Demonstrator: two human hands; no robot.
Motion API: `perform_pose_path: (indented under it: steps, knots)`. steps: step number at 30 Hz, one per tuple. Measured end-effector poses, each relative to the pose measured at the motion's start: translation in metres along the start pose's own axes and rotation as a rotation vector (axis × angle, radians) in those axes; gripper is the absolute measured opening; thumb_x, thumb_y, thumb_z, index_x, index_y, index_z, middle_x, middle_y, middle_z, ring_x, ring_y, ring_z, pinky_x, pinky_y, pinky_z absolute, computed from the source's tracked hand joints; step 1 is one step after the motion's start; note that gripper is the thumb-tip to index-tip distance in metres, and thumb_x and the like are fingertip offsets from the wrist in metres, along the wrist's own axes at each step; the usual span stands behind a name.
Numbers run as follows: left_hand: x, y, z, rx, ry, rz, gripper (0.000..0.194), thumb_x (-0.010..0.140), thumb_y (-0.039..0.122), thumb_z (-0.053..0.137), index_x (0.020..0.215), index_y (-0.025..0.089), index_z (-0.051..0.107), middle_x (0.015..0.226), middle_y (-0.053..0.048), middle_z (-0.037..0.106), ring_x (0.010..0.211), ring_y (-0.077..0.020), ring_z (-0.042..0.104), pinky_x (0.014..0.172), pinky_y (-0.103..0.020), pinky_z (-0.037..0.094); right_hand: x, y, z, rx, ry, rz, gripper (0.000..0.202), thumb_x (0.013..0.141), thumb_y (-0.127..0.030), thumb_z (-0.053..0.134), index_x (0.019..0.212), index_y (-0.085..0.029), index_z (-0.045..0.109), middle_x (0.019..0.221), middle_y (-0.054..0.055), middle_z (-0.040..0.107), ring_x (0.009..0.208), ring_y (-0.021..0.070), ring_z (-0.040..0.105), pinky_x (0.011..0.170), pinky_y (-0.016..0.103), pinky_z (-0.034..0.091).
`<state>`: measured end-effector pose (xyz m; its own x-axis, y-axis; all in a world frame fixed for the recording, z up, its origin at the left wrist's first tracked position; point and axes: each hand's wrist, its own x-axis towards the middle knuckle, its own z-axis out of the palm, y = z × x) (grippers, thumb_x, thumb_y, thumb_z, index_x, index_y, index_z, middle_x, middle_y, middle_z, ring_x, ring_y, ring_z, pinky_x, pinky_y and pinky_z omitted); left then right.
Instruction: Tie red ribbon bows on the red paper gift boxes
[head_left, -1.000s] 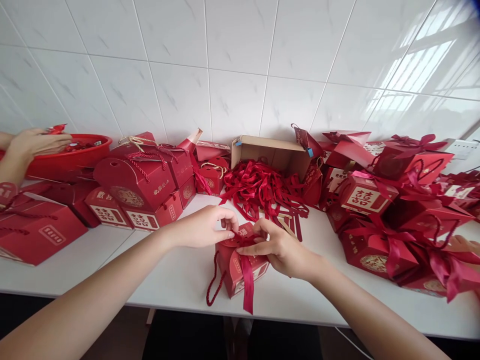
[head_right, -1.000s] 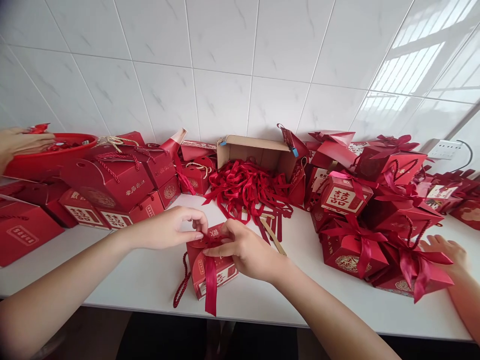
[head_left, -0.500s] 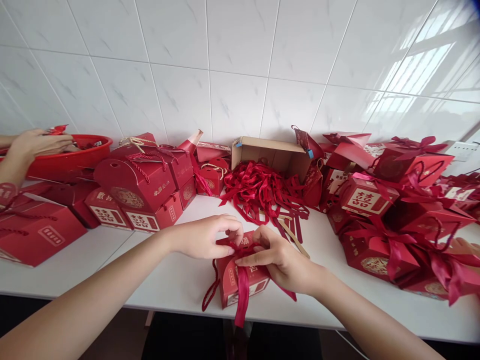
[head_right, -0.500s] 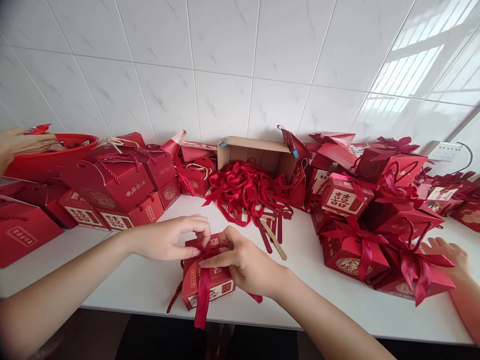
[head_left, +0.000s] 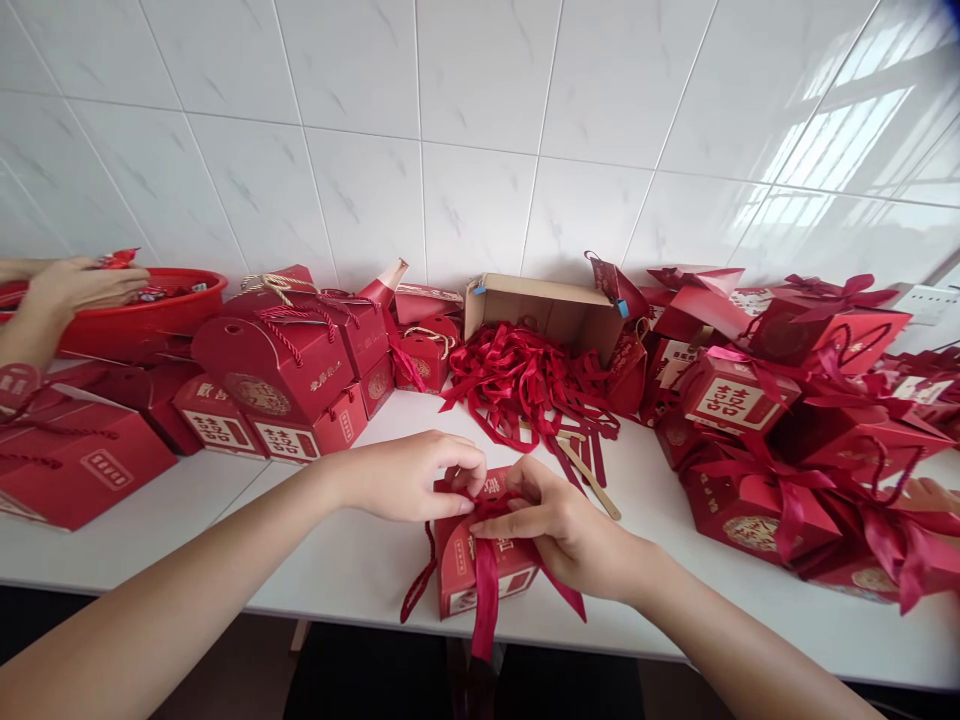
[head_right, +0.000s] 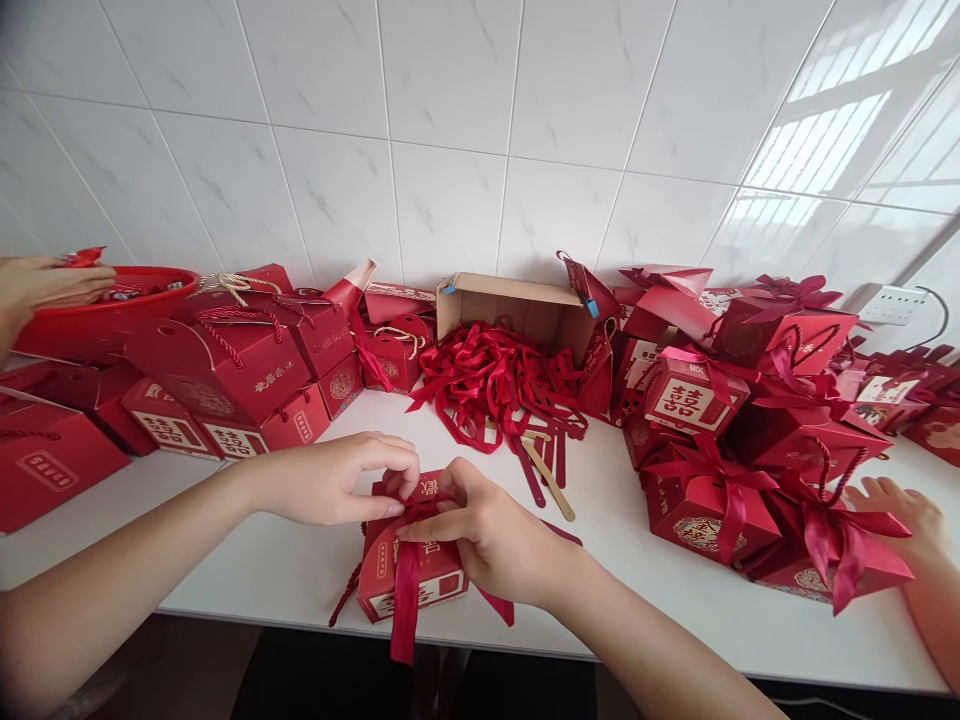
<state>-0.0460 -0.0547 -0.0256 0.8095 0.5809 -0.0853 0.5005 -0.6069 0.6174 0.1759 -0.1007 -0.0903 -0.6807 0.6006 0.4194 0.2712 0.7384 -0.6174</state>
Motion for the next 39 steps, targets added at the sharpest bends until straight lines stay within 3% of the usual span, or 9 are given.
perform_pose_path:
  steps: [4,11,16,20,26,33,39]
  knots:
    - [0.002,0.001,-0.002,-0.068,-0.072,0.001,0.009,0.084,0.027,0.059,0.080,0.020,0.056,0.083,0.001,0.058,0.076,-0.0143,0.052,0.072,-0.025,0.042,0.000,-0.001,0.000,0.026,-0.009,0.001,0.044,0.088,-0.001,0.047,0.117,-0.024,0.070,0.110,0.013,0.054,0.108,0.0224,0.057,0.092,0.040,0.053]
    - [0.006,-0.003,-0.001,-0.023,-0.076,0.084,0.018,0.084,0.030,0.060,0.073,0.019,0.052,0.083,0.001,0.052,0.077,-0.0145,0.050,0.073,-0.024,0.040,0.000,-0.005,0.002,0.070,-0.024,0.017,0.042,0.088,-0.002,0.049,0.118,-0.024,0.069,0.113,0.013,0.052,0.110,0.0218,0.057,0.096,0.038,0.050]
    - [0.011,-0.020,-0.006,-0.062,-0.070,0.105,0.023,0.087,0.034,0.057,0.071,0.019,0.049,0.079,0.001,0.050,0.078,-0.0151,0.049,0.077,-0.026,0.041,0.000,-0.006,0.002,0.053,-0.059,0.046,0.047,0.087,0.000,0.048,0.119,-0.027,0.068,0.110,0.011,0.053,0.103,0.0204,0.059,0.088,0.036,0.054]
    - [0.008,-0.031,-0.003,-0.024,-0.030,0.065,0.021,0.086,0.035,0.058,0.073,0.019,0.053,0.086,-0.001,0.052,0.085,-0.0166,0.051,0.083,-0.027,0.041,0.001,-0.006,0.001,0.061,-0.053,0.063,0.044,0.087,0.001,0.047,0.118,-0.021,0.068,0.108,0.013,0.053,0.104,0.0198,0.058,0.090,0.035,0.052]
    - [-0.005,-0.030,0.010,-0.123,0.123,0.061,0.021,0.087,0.037,0.058,0.075,0.021,0.059,0.113,-0.004,0.058,0.105,-0.0195,0.054,0.095,-0.030,0.040,0.001,-0.007,0.004,0.093,-0.022,0.083,0.041,0.089,-0.002,0.048,0.118,-0.023,0.068,0.110,0.012,0.052,0.107,0.0196,0.058,0.093,0.035,0.052]
    - [-0.009,-0.024,0.029,-0.086,0.300,0.027,0.021,0.088,0.035,0.055,0.073,0.020,0.050,0.103,-0.005,0.059,0.097,-0.0200,0.055,0.087,-0.034,0.044,0.000,-0.009,0.003,0.094,-0.034,0.077,0.040,0.090,-0.005,0.048,0.116,-0.026,0.070,0.106,0.009,0.051,0.101,0.0183,0.058,0.088,0.034,0.054]
    - [-0.007,-0.014,0.049,-0.195,0.423,0.060,0.026,0.091,0.033,0.049,0.070,0.021,0.039,0.094,-0.003,0.058,0.096,-0.0188,0.056,0.086,-0.031,0.044,-0.001,-0.006,0.001,0.049,0.069,0.024,0.038,0.090,-0.003,0.041,0.103,-0.022,0.071,0.101,0.008,0.053,0.094,0.0161,0.057,0.083,0.032,0.050]
